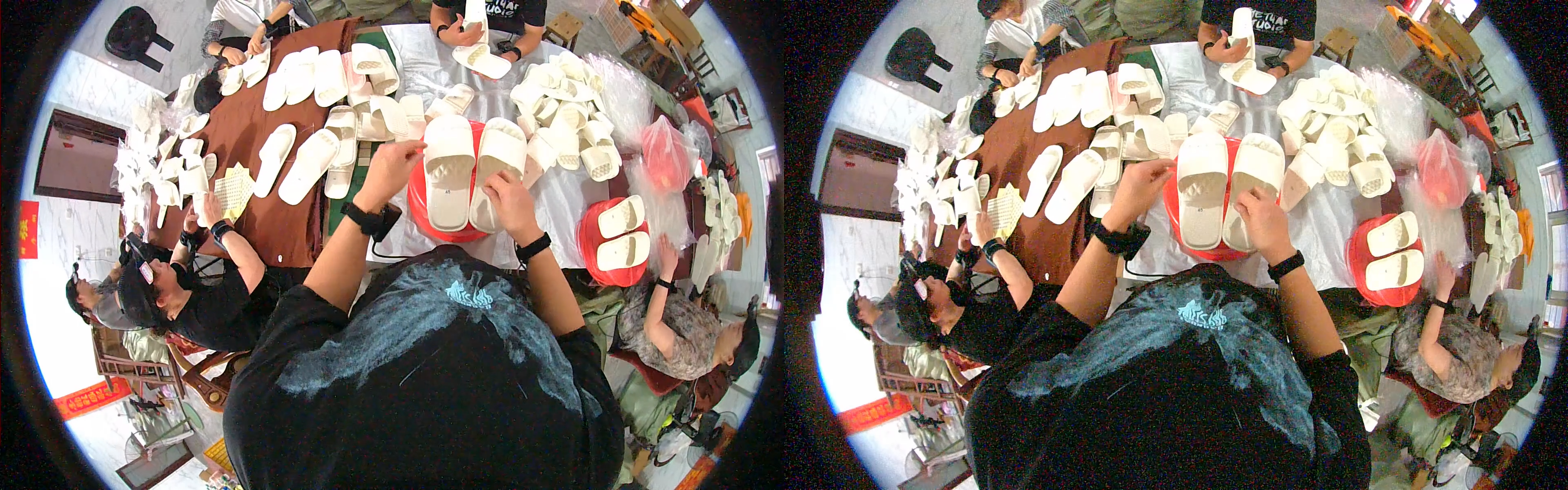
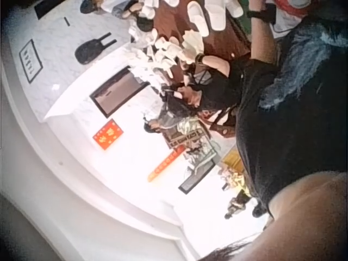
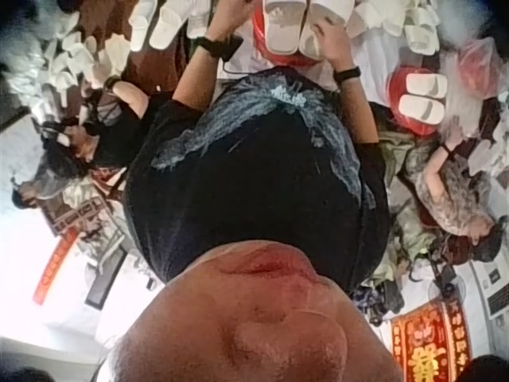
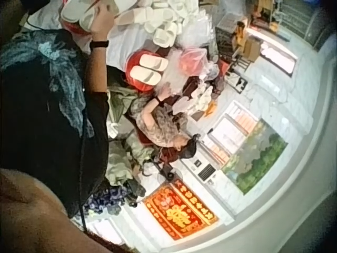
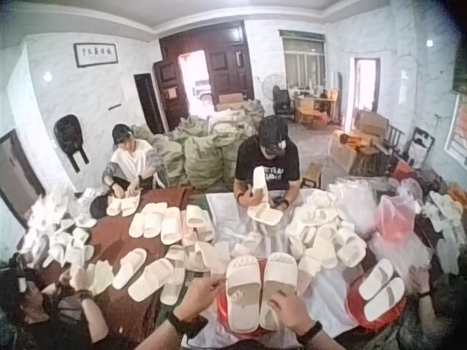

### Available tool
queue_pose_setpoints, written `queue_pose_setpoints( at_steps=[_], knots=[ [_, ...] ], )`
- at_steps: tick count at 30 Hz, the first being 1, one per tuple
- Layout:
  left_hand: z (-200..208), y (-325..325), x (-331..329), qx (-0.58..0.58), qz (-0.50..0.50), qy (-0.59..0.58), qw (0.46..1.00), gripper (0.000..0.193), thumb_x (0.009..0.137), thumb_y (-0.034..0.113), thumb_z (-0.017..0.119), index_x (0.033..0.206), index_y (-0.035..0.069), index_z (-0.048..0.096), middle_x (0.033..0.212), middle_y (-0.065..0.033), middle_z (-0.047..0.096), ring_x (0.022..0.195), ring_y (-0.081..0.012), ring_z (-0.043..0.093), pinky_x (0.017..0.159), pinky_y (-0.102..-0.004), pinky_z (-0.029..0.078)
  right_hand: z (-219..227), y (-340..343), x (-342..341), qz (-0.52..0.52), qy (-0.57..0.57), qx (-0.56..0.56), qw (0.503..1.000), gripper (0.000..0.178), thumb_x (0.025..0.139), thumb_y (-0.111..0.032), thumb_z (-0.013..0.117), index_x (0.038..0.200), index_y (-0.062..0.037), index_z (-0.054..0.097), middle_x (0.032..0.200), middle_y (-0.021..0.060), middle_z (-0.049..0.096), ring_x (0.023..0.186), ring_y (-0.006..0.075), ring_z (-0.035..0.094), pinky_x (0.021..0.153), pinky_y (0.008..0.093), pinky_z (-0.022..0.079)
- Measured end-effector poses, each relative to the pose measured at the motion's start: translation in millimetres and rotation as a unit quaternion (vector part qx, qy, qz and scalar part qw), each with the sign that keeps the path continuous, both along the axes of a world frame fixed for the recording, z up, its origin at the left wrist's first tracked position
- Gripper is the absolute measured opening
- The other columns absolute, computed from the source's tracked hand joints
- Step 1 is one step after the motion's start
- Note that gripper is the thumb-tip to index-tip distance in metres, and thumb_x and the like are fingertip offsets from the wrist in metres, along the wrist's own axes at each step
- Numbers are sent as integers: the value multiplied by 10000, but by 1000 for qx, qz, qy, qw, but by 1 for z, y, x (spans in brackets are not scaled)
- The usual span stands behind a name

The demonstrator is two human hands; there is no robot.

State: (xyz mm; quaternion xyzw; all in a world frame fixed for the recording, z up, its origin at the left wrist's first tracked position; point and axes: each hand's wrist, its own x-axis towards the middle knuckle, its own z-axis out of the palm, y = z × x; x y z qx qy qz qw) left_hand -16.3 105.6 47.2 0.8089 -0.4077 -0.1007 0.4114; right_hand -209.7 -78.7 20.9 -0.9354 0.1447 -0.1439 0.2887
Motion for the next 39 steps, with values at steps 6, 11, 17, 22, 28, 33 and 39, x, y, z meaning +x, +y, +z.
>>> queue_pose_setpoints(
  at_steps=[6,11,17,22,28,33,39],
  knots=[
    [-1,-31,39,45,55,-15,997,246,846,188,606,998,7,676,874,-172,689,804,-295,673,722,-349,515,7,-2,6,-1,-6,-65,998,123,860,-205,553,871,-97,611,930,84,588,767,299,614,622,411,483],
    [-32,-80,72,108,15,-111,988,317,820,338,614,922,56,716,881,-171,681,811,-328,649,711,-426,509,3,-5,8,-8,2,-79,997,86,839,-157,565,872,-91,609,924,71,587,800,292,617,654,404,496],
    [-55,-121,87,173,7,39,984,321,744,327,689,908,54,727,905,-189,689,850,-288,674,795,-387,520,0,-9,9,-5,11,-102,995,90,814,-109,532,884,-73,576,881,108,566,863,301,600,687,407,504],
    [-56,-134,92,110,-24,-9,994,202,715,216,673,824,56,732,790,-168,688,765,-290,677,731,-381,527,-7,-11,8,10,-8,-108,994,130,793,-81,527,914,-53,561,871,125,560,867,308,594,702,407,508],
    [-47,-137,91,143,15,11,990,237,764,293,659,855,87,732,819,-150,690,789,-307,668,741,-401,519,-9,-12,8,20,7,-118,993,142,784,-75,532,919,-36,556,882,135,558,869,306,592,706,398,511],
    [-54,-131,99,214,5,39,976,358,770,380,681,899,48,725,841,-165,695,801,-290,678,738,-385,523,-6,-11,7,31,4,-117,993,152,785,-75,530,926,-30,561,909,136,559,876,310,590,713,399,511],
    [-70,-127,103,151,-51,32,987,350,782,367,680,903,42,724,750,-140,697,716,-245,686,686,-359,526,-8,-11,8,33,-10,-118,992,147,791,-79,527,924,-30,563,901,135,553,873,313,587,714,400,508]
  ],
)
